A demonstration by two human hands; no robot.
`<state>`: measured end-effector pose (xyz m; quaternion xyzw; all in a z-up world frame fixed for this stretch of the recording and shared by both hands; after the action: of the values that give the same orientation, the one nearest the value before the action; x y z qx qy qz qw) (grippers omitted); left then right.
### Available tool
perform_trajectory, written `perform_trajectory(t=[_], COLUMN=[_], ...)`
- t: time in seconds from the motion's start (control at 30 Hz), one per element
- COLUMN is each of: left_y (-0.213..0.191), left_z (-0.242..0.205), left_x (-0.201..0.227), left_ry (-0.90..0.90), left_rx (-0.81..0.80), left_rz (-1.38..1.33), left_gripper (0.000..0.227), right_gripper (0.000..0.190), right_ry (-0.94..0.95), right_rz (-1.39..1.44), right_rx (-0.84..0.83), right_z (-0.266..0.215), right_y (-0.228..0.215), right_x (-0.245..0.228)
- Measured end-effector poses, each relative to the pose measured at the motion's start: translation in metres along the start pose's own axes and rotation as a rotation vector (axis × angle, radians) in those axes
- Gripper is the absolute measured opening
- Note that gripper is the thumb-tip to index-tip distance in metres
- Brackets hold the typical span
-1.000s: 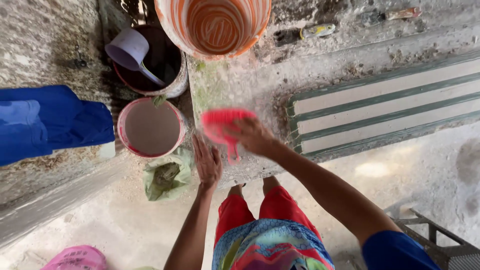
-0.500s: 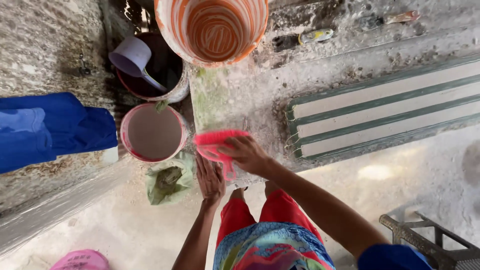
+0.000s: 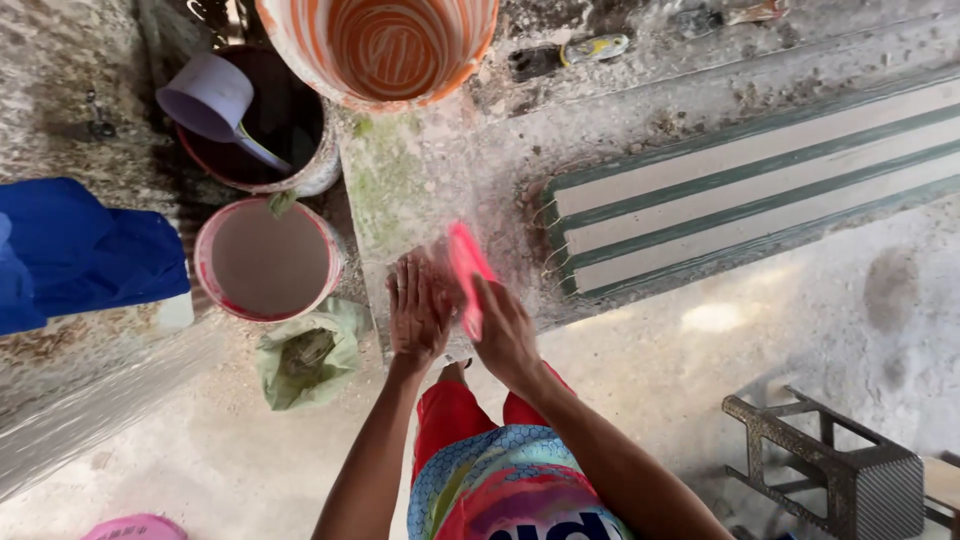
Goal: Scraping and brushing debris off long metal strips on a workbench.
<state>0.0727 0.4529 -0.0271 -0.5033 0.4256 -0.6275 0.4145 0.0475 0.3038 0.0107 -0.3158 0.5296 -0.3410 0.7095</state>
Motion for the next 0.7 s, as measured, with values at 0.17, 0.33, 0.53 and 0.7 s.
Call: perform_trajectory(t=[0.17,0.33,0.53,0.7], left_y=[-0.023,-0.029,-0.054,-0.082], left_z=[0.008,0.009,0.003,-0.016], left_x=[0.008,0.008,0.001,0.0], left_ry=[0.056,0.065,0.081,0.002], left_rx=[0.084,0.181,0.249,0.252], left_rz=[-0.11,-0.135,-0.365,-0.397], left_gripper=[0.06,0.055,0.052,0.051], right_gripper=[0.09,0.077,0.066,0.083], right_ry=[0.33,0.037,0.054,-0.283], right_rz=[-0.308,-0.127,0.125,-0.216], right_rx=[-0.015,-0.017,-0.016,-0.215], right_z=[-0.07,-0.038,0.095,0.089], right_y=[-0.045,0.006,-0.031,0.059], right_x=[0.064,-0.034,-0.008,0.012])
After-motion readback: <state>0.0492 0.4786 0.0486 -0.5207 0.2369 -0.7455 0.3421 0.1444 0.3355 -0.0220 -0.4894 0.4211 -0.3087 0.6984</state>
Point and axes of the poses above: each hand's wrist, its own z-axis towards the middle knuckle, its own y-axis out of the palm, x = y × z, the point moved 10 cm from there along z, towards the middle knuckle, and after that the axes turned 6 degrees about z, right-handed, at the moved point
